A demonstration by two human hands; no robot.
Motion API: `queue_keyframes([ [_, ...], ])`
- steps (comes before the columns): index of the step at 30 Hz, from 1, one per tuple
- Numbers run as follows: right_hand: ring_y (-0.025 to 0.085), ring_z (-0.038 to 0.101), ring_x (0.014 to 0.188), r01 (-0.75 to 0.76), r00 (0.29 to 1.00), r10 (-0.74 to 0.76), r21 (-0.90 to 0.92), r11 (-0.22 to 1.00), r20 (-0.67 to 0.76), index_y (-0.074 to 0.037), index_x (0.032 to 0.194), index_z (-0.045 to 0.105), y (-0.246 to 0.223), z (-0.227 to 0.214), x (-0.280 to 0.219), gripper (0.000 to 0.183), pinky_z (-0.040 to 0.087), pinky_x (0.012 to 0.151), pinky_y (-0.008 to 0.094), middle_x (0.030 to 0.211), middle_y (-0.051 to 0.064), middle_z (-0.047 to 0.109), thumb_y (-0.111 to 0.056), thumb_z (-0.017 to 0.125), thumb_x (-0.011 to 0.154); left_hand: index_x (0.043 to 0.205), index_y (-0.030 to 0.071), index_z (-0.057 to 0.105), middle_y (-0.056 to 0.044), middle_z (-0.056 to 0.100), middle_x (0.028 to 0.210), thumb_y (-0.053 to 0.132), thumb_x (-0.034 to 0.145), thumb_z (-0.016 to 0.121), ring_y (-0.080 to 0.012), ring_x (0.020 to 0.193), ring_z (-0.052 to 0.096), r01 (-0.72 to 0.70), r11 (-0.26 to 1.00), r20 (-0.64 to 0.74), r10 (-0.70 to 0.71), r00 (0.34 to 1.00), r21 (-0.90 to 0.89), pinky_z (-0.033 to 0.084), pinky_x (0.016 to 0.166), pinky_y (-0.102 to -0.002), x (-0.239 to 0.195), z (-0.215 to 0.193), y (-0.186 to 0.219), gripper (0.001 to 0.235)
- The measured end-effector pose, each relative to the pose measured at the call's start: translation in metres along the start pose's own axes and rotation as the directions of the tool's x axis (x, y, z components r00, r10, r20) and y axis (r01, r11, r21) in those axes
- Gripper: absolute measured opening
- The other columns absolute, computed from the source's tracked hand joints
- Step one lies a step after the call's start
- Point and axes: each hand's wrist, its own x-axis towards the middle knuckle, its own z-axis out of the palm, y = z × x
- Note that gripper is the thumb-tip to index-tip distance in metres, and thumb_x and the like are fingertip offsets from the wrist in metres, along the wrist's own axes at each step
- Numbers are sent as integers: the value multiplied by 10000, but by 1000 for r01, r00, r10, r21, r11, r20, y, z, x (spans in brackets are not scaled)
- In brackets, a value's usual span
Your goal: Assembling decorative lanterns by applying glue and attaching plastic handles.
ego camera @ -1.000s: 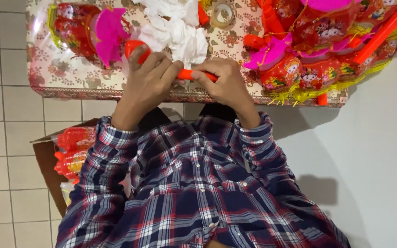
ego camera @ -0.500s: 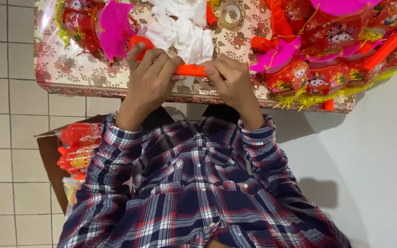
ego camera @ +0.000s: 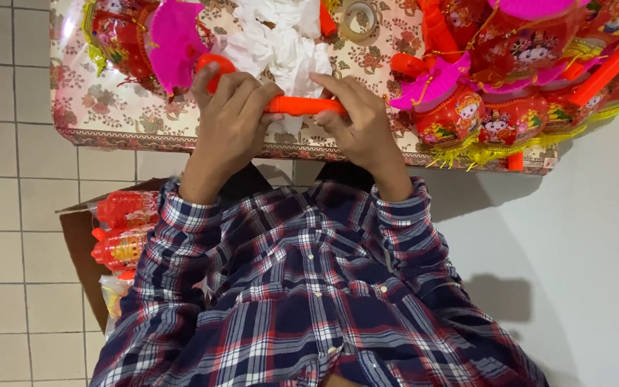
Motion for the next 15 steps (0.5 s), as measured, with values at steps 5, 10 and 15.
queue_keyframes([
  [5, 275, 637, 747, 38, 999, -37, 11, 999, -34, 90, 1068, 715, 4, 3, 2, 337, 502, 637, 372, 883, 188, 699, -187, 525, 1098, 1200, 65, 688, -62, 696, 1039, 156, 1140, 687, -295, 1101, 626, 3, 1000, 3, -3, 1000, 21, 211, 1179, -478, -1, -1, 0, 109],
  [10, 276, 546, 942, 80, 994, -84, -62, 995, -68, 30, 1163, 663, 8, 4, 2, 197, 466, 800, 363, 1026, 153, 639, -37, 717, 985, 1167, 44, 669, -80, 725, 1068, 287, 1149, 651, -294, 1080, 609, 26, 1000, 27, -26, 999, -5, 231, 1141, -484, -1, 4, -1, 244],
  [15, 306, 566, 983, 98, 995, -100, -51, 994, -28, 38, 1231, 632, 1, 1, 3, 279, 516, 830, 382, 1085, 191, 585, -152, 660, 1029, 1200, -2, 633, -128, 671, 1067, 205, 1142, 587, -332, 1047, 559, 45, 995, 51, -40, 998, -93, 328, 1027, -481, 4, -2, 0, 220],
])
